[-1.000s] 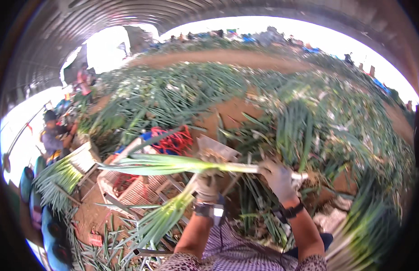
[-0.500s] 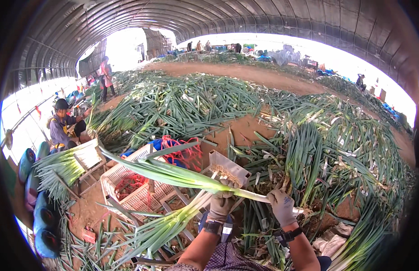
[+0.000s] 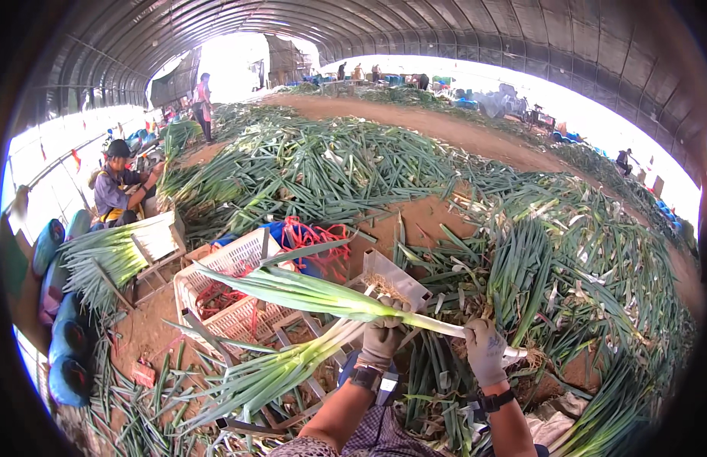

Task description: The person sits on the ground in a covered processing area and repeatedly trims the roots and outer layers of long green vegetables. They handle each vegetable by hand, removing unwanted parts and placing the trimmed pieces aside.

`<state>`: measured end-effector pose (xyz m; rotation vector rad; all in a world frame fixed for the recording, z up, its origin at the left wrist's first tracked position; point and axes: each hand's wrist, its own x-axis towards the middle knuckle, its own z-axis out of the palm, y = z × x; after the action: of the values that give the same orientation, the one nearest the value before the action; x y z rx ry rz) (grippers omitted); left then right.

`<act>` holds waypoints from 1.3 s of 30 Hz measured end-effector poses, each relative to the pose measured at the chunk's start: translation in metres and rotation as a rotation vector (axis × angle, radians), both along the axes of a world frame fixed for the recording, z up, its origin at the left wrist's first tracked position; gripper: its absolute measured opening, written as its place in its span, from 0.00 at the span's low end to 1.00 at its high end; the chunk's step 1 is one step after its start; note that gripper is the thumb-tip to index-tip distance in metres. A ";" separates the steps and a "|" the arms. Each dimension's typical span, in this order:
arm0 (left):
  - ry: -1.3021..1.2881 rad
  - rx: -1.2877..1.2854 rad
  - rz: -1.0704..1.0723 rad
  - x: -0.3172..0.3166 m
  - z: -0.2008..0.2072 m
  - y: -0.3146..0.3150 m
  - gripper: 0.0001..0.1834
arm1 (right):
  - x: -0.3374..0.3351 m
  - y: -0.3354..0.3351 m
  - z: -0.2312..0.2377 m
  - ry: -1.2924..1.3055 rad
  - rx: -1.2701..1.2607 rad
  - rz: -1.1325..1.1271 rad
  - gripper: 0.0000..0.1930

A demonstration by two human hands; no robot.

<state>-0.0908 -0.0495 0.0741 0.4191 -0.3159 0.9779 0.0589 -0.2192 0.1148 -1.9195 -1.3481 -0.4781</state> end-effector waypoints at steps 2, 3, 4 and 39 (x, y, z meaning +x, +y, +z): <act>0.011 0.063 0.017 -0.001 -0.006 0.007 0.15 | -0.005 0.003 0.003 -0.059 -0.001 -0.052 0.03; 0.082 -0.037 0.032 0.001 -0.001 0.001 0.15 | -0.001 0.002 0.003 -0.087 -0.041 -0.097 0.04; 0.086 -0.062 0.023 0.002 0.013 -0.004 0.15 | 0.005 -0.001 0.001 -0.058 -0.024 -0.096 0.04; -0.097 -0.050 -0.083 0.034 -0.013 0.039 0.13 | 0.138 -0.109 -0.037 0.253 0.137 -0.576 0.06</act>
<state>-0.0571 -0.0105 0.0606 0.3114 -0.3930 0.9241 0.1966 -0.3277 0.0774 -2.1538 -0.5748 -0.5593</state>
